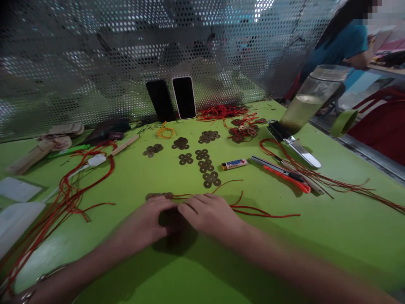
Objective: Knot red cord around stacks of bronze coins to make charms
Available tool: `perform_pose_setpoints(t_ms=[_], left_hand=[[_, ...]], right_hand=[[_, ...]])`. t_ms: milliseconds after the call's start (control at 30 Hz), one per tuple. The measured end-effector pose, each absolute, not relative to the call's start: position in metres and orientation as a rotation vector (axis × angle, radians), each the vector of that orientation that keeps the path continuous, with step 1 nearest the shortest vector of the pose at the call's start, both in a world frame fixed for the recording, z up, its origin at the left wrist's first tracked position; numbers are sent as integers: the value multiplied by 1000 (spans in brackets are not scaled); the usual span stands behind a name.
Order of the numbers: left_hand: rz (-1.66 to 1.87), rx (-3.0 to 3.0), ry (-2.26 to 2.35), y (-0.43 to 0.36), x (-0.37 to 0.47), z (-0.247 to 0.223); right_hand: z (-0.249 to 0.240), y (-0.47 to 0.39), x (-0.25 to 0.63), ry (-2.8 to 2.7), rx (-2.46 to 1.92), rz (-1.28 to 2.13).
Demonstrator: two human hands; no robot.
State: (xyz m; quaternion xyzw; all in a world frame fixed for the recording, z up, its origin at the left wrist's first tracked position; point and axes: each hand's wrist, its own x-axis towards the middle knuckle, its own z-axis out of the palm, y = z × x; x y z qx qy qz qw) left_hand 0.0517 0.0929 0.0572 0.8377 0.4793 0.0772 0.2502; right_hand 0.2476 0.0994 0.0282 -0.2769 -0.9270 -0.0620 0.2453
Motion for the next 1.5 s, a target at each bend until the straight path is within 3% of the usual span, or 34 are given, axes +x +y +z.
perform_pose_setpoints(t_ms=[167,367,600,800,967,1167,1500], left_hand=[[137,2054,1414,90,43,68],[385,1819,1456,86,42,62],[548,1727,1380,89,32,49],[563,1794,1380,90,29,44],[564,1773,1339,90,27,42],[590,1662,1340,89,27,39],[581,1574,1417,88,28,39]], right_hand=[[30,109,230,-2688,-720,-3],[36,112,219,-2708,-891,135],[45,108,231,-2573,-1073,752],[52,101,234,-2389,-1106,898],[58,101,230,-2233,-1110,1239],[55,103,224,-2110,-1128,1326],[41,96,218,-2077,-1140,1122]])
